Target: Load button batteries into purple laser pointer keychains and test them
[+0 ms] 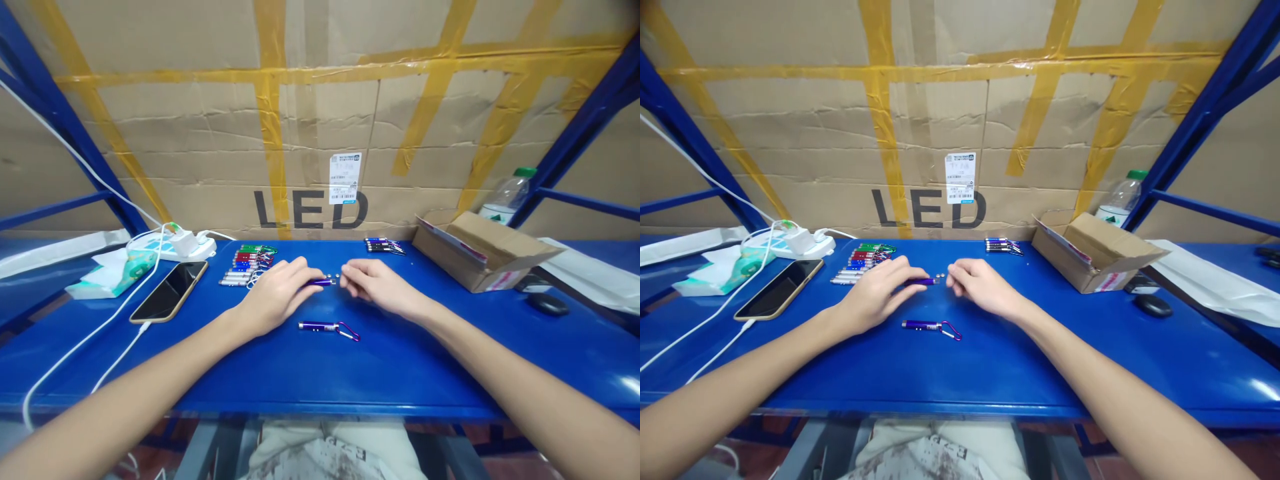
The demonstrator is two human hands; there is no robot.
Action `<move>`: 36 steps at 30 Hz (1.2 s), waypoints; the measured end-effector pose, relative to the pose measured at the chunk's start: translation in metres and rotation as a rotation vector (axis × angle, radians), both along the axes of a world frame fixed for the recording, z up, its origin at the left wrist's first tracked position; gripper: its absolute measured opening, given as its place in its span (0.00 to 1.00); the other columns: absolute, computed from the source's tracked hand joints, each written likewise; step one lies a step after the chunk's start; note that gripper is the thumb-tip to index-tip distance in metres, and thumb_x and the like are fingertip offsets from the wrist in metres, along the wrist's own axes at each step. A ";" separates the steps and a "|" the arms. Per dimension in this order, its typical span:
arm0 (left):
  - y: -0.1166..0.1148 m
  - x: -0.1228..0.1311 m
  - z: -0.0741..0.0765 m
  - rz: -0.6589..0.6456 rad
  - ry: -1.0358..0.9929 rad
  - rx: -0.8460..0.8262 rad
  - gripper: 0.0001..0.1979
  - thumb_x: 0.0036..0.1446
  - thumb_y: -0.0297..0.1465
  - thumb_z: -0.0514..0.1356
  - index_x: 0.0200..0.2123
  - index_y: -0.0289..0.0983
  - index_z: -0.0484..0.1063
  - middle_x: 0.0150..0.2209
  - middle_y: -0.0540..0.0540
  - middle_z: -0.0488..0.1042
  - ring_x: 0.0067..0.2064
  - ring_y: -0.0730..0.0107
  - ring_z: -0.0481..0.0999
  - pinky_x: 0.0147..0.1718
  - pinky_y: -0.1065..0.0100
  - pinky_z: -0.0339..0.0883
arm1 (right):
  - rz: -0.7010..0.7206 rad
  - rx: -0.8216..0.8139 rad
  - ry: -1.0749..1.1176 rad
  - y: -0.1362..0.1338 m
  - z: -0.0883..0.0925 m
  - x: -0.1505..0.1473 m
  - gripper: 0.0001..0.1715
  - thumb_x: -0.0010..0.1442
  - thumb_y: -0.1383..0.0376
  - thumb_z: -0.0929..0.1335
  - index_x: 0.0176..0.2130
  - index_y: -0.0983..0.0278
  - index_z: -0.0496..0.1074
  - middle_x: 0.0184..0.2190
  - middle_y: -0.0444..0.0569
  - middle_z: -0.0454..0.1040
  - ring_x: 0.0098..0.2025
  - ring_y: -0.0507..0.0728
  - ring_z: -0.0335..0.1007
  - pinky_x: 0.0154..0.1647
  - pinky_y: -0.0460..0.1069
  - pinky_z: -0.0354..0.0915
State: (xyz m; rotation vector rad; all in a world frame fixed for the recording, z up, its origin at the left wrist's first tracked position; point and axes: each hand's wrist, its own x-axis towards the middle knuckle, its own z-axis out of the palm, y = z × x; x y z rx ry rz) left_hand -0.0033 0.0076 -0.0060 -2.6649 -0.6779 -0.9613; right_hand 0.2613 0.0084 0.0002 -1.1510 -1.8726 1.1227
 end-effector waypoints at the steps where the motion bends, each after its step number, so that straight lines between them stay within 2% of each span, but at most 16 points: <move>1: 0.000 0.000 0.000 0.005 -0.035 -0.082 0.11 0.77 0.35 0.56 0.55 0.37 0.74 0.44 0.43 0.77 0.42 0.63 0.78 0.44 0.62 0.72 | -0.108 0.180 -0.153 0.003 0.001 0.005 0.22 0.76 0.52 0.63 0.35 0.62 0.72 0.28 0.46 0.74 0.28 0.54 0.66 0.32 0.50 0.58; 3: 0.001 0.000 0.000 0.006 -0.105 -0.198 0.13 0.77 0.35 0.57 0.58 0.38 0.74 0.45 0.43 0.77 0.43 0.64 0.78 0.46 0.62 0.73 | -0.236 0.361 -0.466 0.008 0.006 0.016 0.11 0.74 0.62 0.64 0.39 0.61 0.72 0.35 0.50 0.79 0.35 0.58 0.71 0.37 0.51 0.58; 4: 0.001 0.000 0.001 0.005 -0.135 -0.232 0.14 0.77 0.35 0.57 0.59 0.38 0.74 0.44 0.44 0.77 0.43 0.64 0.78 0.46 0.62 0.73 | -0.223 0.376 -0.589 0.010 0.009 0.022 0.07 0.72 0.64 0.65 0.40 0.60 0.71 0.35 0.50 0.80 0.34 0.58 0.71 0.37 0.51 0.58; 6: 0.000 0.001 0.003 0.014 -0.176 -0.270 0.14 0.76 0.35 0.58 0.60 0.38 0.75 0.42 0.45 0.76 0.42 0.64 0.78 0.46 0.62 0.73 | -0.084 0.357 -0.724 0.010 0.014 0.031 0.05 0.70 0.67 0.65 0.39 0.60 0.70 0.35 0.50 0.80 0.34 0.59 0.72 0.36 0.51 0.58; 10: -0.001 0.004 0.006 0.044 -0.221 -0.353 0.13 0.76 0.34 0.58 0.56 0.38 0.77 0.40 0.46 0.77 0.39 0.65 0.78 0.43 0.63 0.73 | 0.096 0.234 -0.749 0.005 0.021 0.037 0.05 0.70 0.63 0.67 0.39 0.60 0.70 0.37 0.50 0.81 0.37 0.59 0.74 0.37 0.51 0.61; 14: 0.000 0.005 0.003 0.061 -0.248 -0.428 0.11 0.76 0.36 0.57 0.54 0.37 0.74 0.40 0.46 0.79 0.37 0.66 0.79 0.41 0.63 0.72 | 0.222 0.263 -0.728 0.006 0.019 0.039 0.01 0.65 0.65 0.70 0.39 0.61 0.73 0.41 0.51 0.78 0.39 0.59 0.73 0.39 0.51 0.64; 16: 0.001 0.005 0.001 0.064 -0.246 -0.458 0.10 0.75 0.36 0.57 0.53 0.38 0.72 0.39 0.47 0.80 0.35 0.67 0.79 0.39 0.64 0.72 | 0.250 0.282 -0.698 0.010 0.015 0.042 0.05 0.63 0.69 0.69 0.41 0.61 0.74 0.43 0.52 0.76 0.39 0.58 0.72 0.40 0.50 0.66; 20: 0.000 0.004 0.000 0.060 -0.227 -0.497 0.10 0.75 0.36 0.56 0.53 0.38 0.70 0.38 0.47 0.80 0.34 0.67 0.79 0.35 0.65 0.72 | 0.198 0.343 -0.664 0.018 0.006 0.047 0.06 0.64 0.70 0.69 0.42 0.61 0.72 0.44 0.52 0.74 0.43 0.59 0.72 0.45 0.52 0.67; 23: -0.001 0.005 0.002 0.057 -0.220 -0.492 0.10 0.76 0.37 0.54 0.53 0.39 0.69 0.37 0.48 0.79 0.33 0.67 0.78 0.35 0.65 0.71 | 0.197 0.359 -0.703 0.018 0.002 0.046 0.02 0.68 0.68 0.67 0.41 0.61 0.70 0.43 0.52 0.72 0.43 0.60 0.70 0.46 0.54 0.67; 27: -0.003 0.005 0.003 0.073 -0.211 -0.483 0.12 0.77 0.38 0.52 0.54 0.38 0.70 0.36 0.49 0.78 0.33 0.66 0.78 0.36 0.64 0.71 | 0.183 0.389 -0.787 0.013 0.001 0.039 0.08 0.72 0.68 0.62 0.38 0.60 0.67 0.42 0.53 0.69 0.42 0.61 0.66 0.46 0.55 0.64; 36: -0.002 0.004 0.002 0.081 -0.203 -0.484 0.13 0.78 0.39 0.52 0.55 0.39 0.71 0.42 0.46 0.82 0.39 0.63 0.81 0.41 0.62 0.72 | 0.122 0.389 -0.738 0.010 0.001 0.033 0.10 0.73 0.67 0.60 0.36 0.59 0.61 0.40 0.52 0.69 0.42 0.62 0.64 0.45 0.56 0.62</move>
